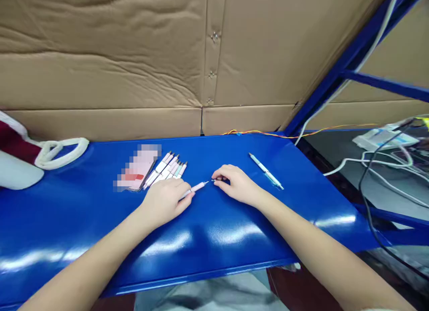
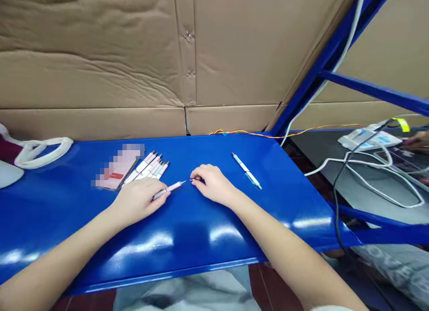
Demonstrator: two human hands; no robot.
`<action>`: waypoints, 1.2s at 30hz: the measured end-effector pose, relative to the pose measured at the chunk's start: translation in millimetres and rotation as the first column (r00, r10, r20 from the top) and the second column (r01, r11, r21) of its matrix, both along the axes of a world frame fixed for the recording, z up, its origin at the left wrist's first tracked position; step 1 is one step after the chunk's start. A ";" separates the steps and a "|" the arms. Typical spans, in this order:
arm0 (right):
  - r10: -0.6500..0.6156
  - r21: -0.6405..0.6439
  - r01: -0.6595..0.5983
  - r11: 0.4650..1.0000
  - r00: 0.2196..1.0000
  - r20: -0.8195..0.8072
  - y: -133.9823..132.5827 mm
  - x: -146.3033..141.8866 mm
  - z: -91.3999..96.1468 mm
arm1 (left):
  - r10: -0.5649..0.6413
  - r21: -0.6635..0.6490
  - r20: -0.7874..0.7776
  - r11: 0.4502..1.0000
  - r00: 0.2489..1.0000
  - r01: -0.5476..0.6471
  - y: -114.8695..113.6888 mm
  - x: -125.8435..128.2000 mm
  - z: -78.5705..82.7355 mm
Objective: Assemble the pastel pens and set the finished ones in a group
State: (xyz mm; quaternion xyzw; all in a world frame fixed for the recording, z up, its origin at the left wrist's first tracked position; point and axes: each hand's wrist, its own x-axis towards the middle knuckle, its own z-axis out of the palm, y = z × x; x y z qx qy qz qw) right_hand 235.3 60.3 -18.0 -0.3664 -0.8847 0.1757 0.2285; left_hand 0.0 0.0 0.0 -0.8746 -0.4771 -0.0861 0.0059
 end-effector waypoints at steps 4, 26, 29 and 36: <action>-0.032 0.003 0.032 0.999 0.999 0.023 2.8 4.3 -1.0 | -0.004 0.032 -0.084 0.999 0.996 0.007 -4.2 13.1 -3.1; 0.148 -0.107 -0.160 0.981 0.983 -0.110 -19.1 -15.0 4.0 | -0.143 0.160 0.160 0.980 0.977 0.118 5.3 19.0 -19.1; 0.140 -0.120 -0.156 0.980 0.982 -0.130 -19.9 -14.7 3.2 | -0.130 0.134 0.185 0.985 0.974 0.106 5.5 19.6 -19.3; 0.104 -0.167 -0.125 0.978 0.986 -0.127 -21.3 -13.5 6.6 | -0.146 0.135 0.150 0.983 0.978 0.126 5.1 19.6 -18.5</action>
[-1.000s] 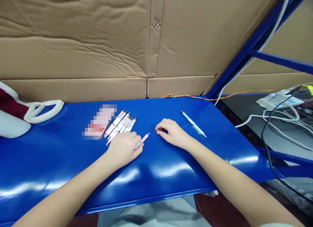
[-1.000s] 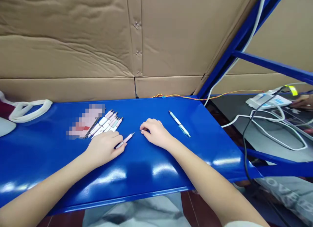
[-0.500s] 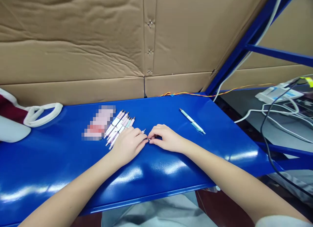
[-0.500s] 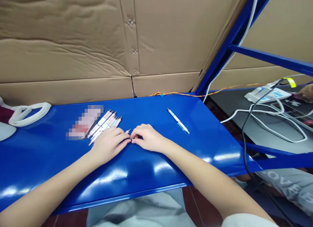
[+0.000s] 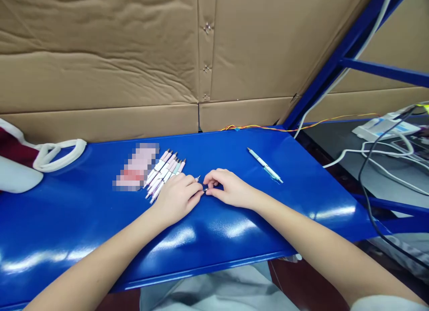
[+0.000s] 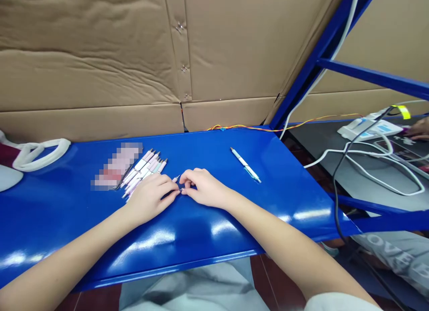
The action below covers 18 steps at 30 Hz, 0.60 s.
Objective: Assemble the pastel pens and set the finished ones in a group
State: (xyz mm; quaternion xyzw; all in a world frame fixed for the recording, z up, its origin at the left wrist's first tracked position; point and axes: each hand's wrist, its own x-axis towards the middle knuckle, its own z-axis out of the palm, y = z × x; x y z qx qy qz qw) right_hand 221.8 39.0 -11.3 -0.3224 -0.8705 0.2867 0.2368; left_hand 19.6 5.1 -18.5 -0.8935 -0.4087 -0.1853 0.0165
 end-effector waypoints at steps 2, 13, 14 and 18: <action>-0.005 0.050 0.002 0.999 0.998 0.059 2.3 2.4 2.0 | -0.001 0.002 -0.014 1.000 1.000 0.001 0.3 -0.7 -0.7; -0.112 0.209 0.054 0.977 0.955 0.276 13.3 17.7 4.4 | 0.052 -0.056 0.013 0.997 0.999 -0.051 3.1 -6.2 2.0; -0.110 0.219 0.051 0.974 0.957 0.269 12.2 17.7 5.3 | 0.073 -0.058 0.021 0.996 0.997 -0.072 3.0 -8.4 4.9; -0.068 0.301 -0.008 0.953 0.969 0.239 6.4 12.5 5.1 | 0.176 -0.088 -0.032 0.980 0.984 -0.179 2.2 -19.6 17.3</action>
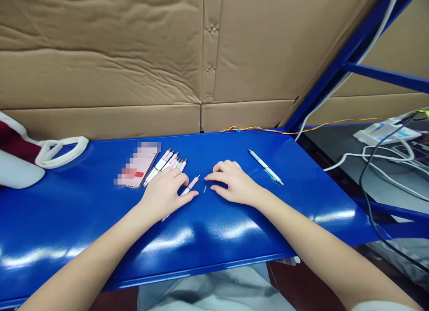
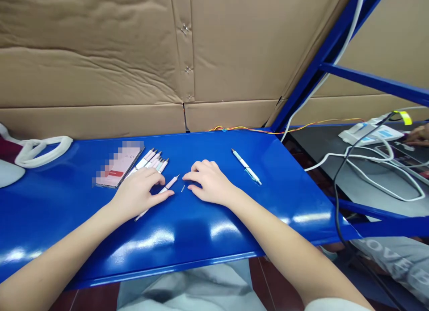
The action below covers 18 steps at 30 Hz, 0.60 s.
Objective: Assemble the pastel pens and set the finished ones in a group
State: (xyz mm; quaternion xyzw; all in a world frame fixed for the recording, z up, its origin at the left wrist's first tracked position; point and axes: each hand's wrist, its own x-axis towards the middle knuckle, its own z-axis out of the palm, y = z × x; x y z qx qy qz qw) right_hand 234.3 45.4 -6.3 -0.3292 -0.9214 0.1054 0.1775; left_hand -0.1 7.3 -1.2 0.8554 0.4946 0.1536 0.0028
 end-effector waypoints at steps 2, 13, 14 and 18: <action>0.037 0.048 -0.037 0.998 0.999 0.010 -2.6 -5.2 -3.1 | 0.012 -0.085 -0.049 0.996 0.999 -0.016 -1.4 -4.1 4.3; -0.056 0.021 0.062 0.998 0.975 -0.217 0.5 -4.0 0.5 | 0.062 -0.169 -0.036 0.983 0.997 -0.067 -7.2 -14.4 15.7; -0.091 0.008 0.097 0.995 0.959 -0.267 1.5 -2.0 2.0 | 0.051 -0.169 -0.027 0.984 0.998 -0.055 -6.8 -16.6 16.5; -0.149 -0.031 0.149 0.988 0.914 -0.377 1.0 0.8 6.4 | -0.026 -0.090 -0.013 0.996 1.000 0.025 -5.8 -21.7 15.4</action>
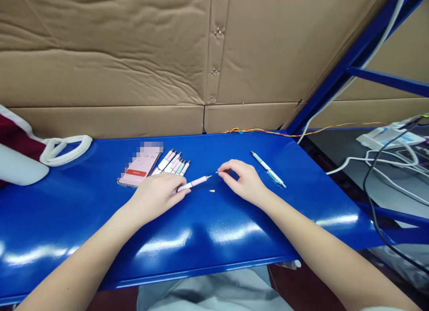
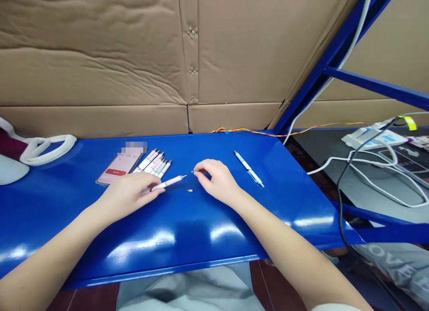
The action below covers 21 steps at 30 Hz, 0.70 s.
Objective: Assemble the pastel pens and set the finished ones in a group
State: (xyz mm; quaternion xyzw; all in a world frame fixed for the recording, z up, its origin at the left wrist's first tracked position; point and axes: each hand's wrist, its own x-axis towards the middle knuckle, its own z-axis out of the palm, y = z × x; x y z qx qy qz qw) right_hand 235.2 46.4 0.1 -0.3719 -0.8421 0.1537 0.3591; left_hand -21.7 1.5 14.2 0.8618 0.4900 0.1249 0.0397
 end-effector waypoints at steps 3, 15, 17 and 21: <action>0.020 0.027 -0.021 0.999 1.000 0.012 -3.4 -0.7 2.8 | -0.025 0.093 0.023 0.995 0.999 0.022 0.2 -0.8 -3.4; 0.044 0.064 -0.050 0.997 0.995 0.091 -7.5 -1.6 3.1 | -0.046 0.118 -0.012 0.992 0.999 0.047 1.7 -0.7 -6.7; 0.049 0.058 -0.055 0.997 0.994 0.099 -7.5 -1.5 2.2 | -0.046 0.110 -0.013 0.993 0.999 0.047 1.2 -0.2 -6.7; 0.067 0.064 -0.075 0.995 0.991 0.118 -7.5 -1.6 0.0 | -0.049 0.090 -0.015 0.995 0.999 0.051 0.1 1.3 -6.2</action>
